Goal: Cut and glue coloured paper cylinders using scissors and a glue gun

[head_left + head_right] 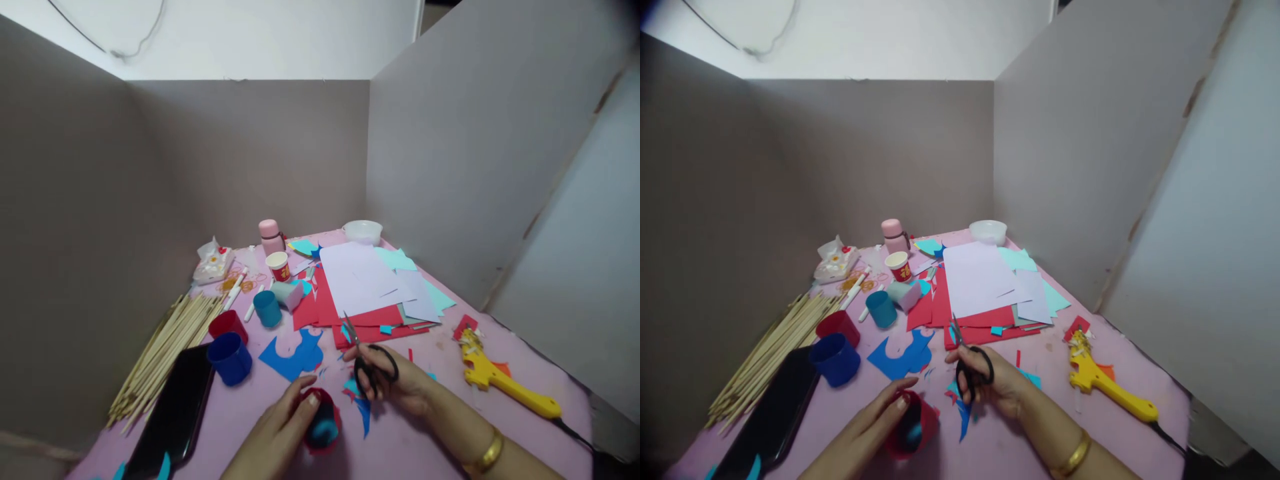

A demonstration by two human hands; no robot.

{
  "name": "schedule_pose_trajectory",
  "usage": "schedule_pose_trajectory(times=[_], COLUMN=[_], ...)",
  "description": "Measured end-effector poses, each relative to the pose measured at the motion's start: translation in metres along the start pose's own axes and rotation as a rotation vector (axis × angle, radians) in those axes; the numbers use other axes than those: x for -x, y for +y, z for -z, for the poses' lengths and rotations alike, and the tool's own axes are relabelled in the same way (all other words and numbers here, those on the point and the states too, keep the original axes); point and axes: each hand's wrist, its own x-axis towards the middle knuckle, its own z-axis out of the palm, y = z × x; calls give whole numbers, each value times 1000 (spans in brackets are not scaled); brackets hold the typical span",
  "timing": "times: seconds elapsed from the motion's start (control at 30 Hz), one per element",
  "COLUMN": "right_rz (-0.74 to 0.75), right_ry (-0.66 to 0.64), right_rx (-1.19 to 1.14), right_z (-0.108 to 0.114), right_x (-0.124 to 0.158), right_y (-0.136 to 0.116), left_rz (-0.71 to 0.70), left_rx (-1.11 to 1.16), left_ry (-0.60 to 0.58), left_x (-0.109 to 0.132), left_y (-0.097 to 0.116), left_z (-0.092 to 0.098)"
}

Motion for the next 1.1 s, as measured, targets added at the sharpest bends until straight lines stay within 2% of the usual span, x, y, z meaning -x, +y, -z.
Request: schedule_pose_trajectory(times=[0.07, 0.13, 0.27, 0.4, 0.53, 0.67, 0.77, 0.83, 1.1], right_rz=[-3, -15, -27, 11, 21, 33, 49, 42, 34], right_ry=[27, 23, -60, -200, -375, -510, -542, -558, -540], right_rx=[-14, -17, -6, -2, -31, -100, -172, -210, -295], right_z=[-1, -2, -8, -12, -14, -16, -17, -16, -11], right_x=[1, 2, 7, 14, 19, 20, 20, 19, 18], right_y=[0, -1, -1, -5, -9, -8, -5, -3, -10], left_rz=[-11, -22, -33, -38, -61, -115, -145, -154, -181], left_rx=[-225, -328, -385, -339, -191, 27, 117, 123, -94], left_ry=[-49, -60, 19, 82, 176, 95, 0, -20, 166], left_x=[9, 15, 17, 15, 10, -2, -13, -19, -45], left_y=[15, 25, 30, 29, 46, 68, 74, 75, 66], left_z=[-2, -5, -10, -1, 7, -4, -16, -20, -13])
